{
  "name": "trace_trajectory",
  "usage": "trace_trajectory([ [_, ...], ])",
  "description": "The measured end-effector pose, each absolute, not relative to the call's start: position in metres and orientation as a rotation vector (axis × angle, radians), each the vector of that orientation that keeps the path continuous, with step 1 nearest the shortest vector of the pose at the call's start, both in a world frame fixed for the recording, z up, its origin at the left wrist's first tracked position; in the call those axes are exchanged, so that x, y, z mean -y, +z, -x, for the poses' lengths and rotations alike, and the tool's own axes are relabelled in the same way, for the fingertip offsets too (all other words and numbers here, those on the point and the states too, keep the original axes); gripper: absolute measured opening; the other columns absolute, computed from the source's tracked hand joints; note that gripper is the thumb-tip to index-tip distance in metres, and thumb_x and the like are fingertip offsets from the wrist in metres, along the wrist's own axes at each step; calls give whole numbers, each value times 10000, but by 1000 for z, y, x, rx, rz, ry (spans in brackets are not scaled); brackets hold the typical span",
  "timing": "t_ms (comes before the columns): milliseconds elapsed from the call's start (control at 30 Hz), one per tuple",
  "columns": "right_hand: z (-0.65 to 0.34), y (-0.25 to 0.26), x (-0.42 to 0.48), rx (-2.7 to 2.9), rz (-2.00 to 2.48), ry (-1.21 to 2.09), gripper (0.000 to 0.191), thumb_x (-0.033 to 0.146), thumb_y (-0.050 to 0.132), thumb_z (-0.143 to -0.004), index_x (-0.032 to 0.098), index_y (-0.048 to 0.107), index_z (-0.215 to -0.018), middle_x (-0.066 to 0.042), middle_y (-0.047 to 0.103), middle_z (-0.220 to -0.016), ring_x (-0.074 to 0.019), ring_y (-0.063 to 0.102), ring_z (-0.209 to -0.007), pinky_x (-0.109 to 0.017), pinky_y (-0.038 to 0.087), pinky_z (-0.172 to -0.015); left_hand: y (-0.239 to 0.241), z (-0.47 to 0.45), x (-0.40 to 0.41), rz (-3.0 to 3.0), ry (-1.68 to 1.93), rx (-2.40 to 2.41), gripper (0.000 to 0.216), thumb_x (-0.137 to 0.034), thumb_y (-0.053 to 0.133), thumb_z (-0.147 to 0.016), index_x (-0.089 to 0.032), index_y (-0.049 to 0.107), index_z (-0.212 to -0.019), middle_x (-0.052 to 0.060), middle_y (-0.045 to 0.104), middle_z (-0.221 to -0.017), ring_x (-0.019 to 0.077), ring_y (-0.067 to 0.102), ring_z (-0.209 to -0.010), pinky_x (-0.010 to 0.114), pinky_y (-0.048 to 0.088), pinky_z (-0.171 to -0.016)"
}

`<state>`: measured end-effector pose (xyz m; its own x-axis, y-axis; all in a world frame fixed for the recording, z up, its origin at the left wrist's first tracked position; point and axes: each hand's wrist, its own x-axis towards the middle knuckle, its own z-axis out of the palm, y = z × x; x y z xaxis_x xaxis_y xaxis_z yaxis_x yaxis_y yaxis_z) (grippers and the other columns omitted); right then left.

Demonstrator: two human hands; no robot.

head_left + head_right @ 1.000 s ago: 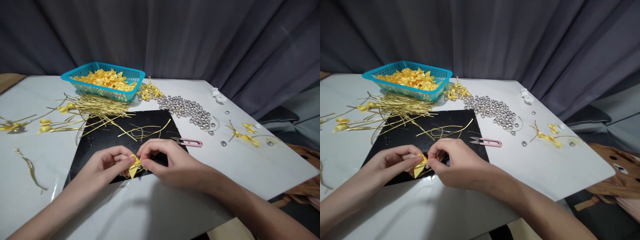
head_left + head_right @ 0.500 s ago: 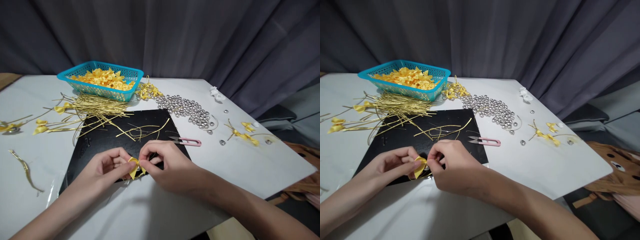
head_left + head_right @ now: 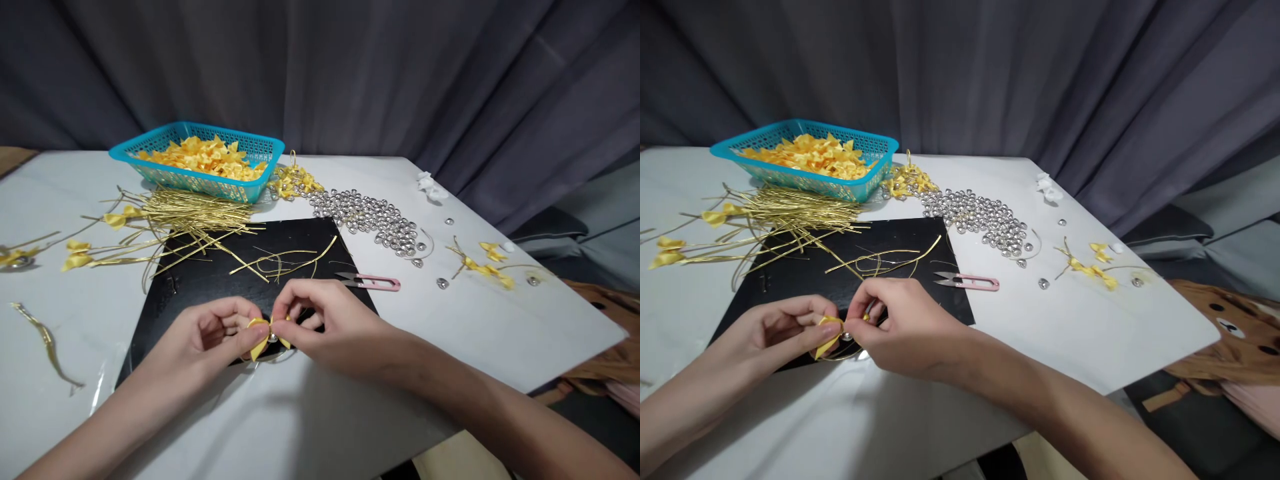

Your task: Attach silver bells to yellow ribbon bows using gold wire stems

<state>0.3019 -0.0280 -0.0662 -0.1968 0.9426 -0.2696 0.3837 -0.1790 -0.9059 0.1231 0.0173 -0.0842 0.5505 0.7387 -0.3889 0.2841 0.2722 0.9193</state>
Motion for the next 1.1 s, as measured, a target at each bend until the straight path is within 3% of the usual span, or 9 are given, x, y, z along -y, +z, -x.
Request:
trace_trajectory([
  [567,-310,-58,28,2060,1273,896,120,132,526,-861,125,633,-807,-24,629,-776,-79,539,-683,-201,427,-666,-73,-125,-20,-1271,340,-991,186,-336,712,-660,-206,607,-579,-26,561,-542,110,445,-531,186,337,-497],
  [767,-310,-56,26,1802,1441,1269,30,151,580,-774,142,609,-771,12,583,-675,-61,496,-578,-173,406,-543,-79,-124,-18,-1315,334,-941,103,-277,707,-664,-214,637,-624,-20,590,-571,131,505,-546,201,383,-513],
  [833,-309,-56,25,1661,1471,1383,87,180,604,-750,145,602,-830,37,536,-611,-58,479,-550,-162,390,-505,-79,-123,-18,-1324,338,-927,93,-275,706,-671,-214,643,-642,-20,600,-590,129,519,-554,195,388,-514],
  [1100,-309,-55,26,1656,1518,1463,59,145,574,-750,122,622,-724,55,463,-541,-31,367,-500,-140,288,-435,-81,-124,-15,-1344,354,-931,132,-303,710,-688,-213,622,-646,-20,611,-594,127,531,-566,195,396,-527],
])
